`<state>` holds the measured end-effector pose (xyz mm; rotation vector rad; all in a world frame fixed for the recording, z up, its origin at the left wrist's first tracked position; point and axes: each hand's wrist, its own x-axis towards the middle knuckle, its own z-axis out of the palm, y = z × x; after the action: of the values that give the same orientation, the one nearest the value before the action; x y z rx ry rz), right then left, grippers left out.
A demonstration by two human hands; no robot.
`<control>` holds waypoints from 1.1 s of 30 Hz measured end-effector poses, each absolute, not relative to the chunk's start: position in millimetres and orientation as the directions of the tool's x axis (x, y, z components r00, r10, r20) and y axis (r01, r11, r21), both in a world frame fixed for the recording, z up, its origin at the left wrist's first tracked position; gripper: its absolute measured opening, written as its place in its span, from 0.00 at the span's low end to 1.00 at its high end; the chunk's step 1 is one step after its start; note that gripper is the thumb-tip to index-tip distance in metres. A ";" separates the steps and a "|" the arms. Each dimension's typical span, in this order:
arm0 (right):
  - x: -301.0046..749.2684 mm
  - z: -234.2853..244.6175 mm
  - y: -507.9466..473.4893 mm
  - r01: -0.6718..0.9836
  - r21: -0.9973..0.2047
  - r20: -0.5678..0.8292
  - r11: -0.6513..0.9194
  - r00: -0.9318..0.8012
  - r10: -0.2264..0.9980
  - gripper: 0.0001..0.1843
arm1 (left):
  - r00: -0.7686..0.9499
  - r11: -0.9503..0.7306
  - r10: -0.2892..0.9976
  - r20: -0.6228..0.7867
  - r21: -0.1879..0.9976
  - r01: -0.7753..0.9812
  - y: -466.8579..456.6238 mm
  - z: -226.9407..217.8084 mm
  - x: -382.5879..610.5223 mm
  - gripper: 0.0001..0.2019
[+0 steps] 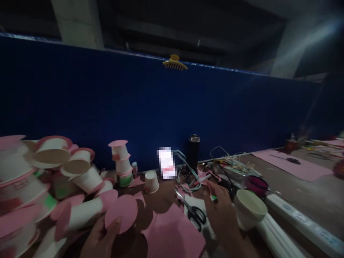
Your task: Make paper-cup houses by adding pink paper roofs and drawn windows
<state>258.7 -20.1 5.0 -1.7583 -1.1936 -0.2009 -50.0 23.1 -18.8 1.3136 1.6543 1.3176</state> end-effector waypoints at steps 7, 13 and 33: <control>256.5 -5.4 -19.7 0.879 -0.477 0.619 0.001 0.335 0.710 0.14 | -0.368 -0.139 0.882 0.293 0.910 0.390 14.2 12.3 -53.0 0.23; 262.3 -8.5 -17.8 0.890 -0.455 0.593 0.020 0.286 0.753 0.12 | -0.244 -0.056 0.962 0.127 0.959 0.279 25.0 -8.7 -43.7 0.27; 250.0 -4.2 -26.8 0.916 -0.327 0.179 -0.233 0.302 0.936 0.17 | -0.146 -0.025 0.988 0.054 0.981 0.191 31.6 -26.2 -39.6 0.27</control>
<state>250.0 -26.8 -4.2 -2.2078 -1.6606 0.0758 -39.6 31.6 -26.2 1.3046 1.4445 1.2551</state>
